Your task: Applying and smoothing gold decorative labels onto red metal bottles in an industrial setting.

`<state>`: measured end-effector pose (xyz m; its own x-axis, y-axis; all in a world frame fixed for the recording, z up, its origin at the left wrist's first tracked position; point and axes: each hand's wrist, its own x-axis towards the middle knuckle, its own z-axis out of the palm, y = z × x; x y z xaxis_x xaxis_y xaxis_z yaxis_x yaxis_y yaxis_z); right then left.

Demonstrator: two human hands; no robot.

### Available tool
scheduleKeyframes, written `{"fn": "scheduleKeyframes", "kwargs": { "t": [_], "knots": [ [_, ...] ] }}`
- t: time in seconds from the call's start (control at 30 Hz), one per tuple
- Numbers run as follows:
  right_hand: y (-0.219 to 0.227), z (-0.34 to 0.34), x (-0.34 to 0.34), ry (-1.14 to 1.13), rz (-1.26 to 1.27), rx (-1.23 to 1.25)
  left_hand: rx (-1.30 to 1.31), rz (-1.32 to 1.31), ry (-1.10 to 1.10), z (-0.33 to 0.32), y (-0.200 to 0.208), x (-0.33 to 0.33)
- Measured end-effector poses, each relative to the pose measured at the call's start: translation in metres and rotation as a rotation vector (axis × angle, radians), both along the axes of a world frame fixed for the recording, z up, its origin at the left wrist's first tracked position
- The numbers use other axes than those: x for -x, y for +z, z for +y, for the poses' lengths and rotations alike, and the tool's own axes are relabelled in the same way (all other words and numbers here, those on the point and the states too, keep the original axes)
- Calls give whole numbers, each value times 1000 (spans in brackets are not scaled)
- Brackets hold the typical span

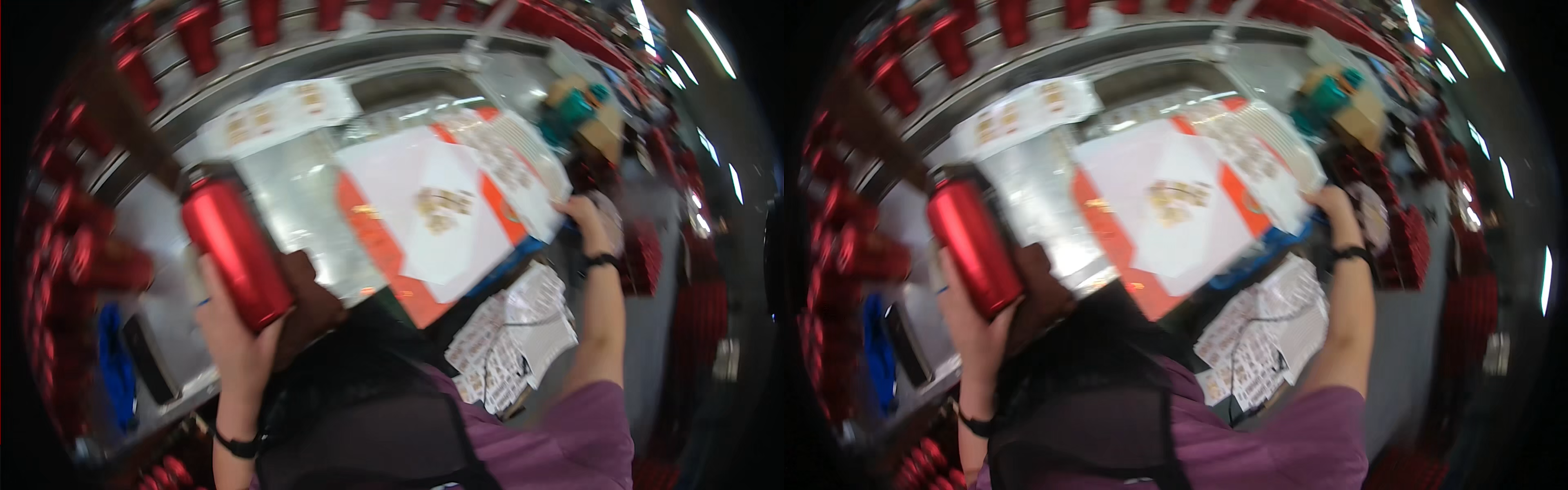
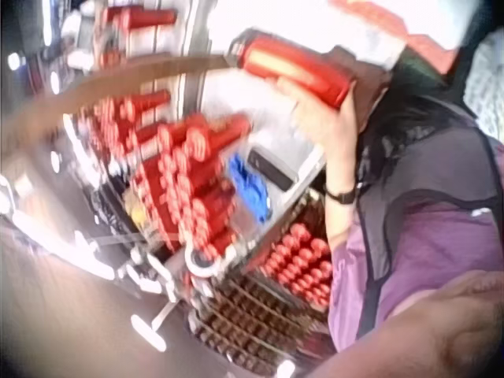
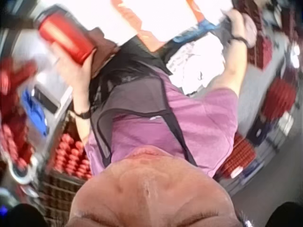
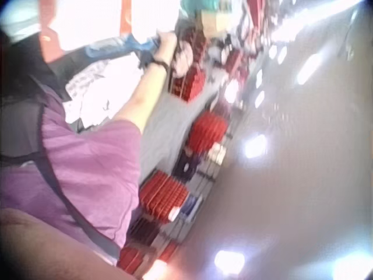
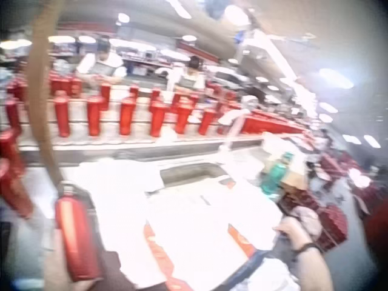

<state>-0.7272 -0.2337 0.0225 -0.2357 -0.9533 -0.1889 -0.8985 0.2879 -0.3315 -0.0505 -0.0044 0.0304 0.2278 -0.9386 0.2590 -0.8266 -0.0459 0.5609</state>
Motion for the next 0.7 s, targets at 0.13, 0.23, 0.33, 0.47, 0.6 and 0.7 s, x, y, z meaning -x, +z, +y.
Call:
{"fn": "scheduleKeyframes", "kwargs": {
  "t": [0.13,0.23,0.33,0.47,0.6,0.7],
  "knots": [
    [42,16,-46,34,181,96,61,133,-57,8,-4,-8],
    [68,10,-120,113,385,332,42,238,-103,9,-5,-14],
    [84,15,-232,475,64,426,30,284,-118,5,-4,-16],
    [97,64,-428,832,-631,136,26,300,-110,9,-11,-26],
    [100,103,-520,917,-989,-128,40,352,-187,6,-4,-32],
    [83,110,-548,673,-1141,-330,92,614,-239,1,-6,-36]
  ]
}}
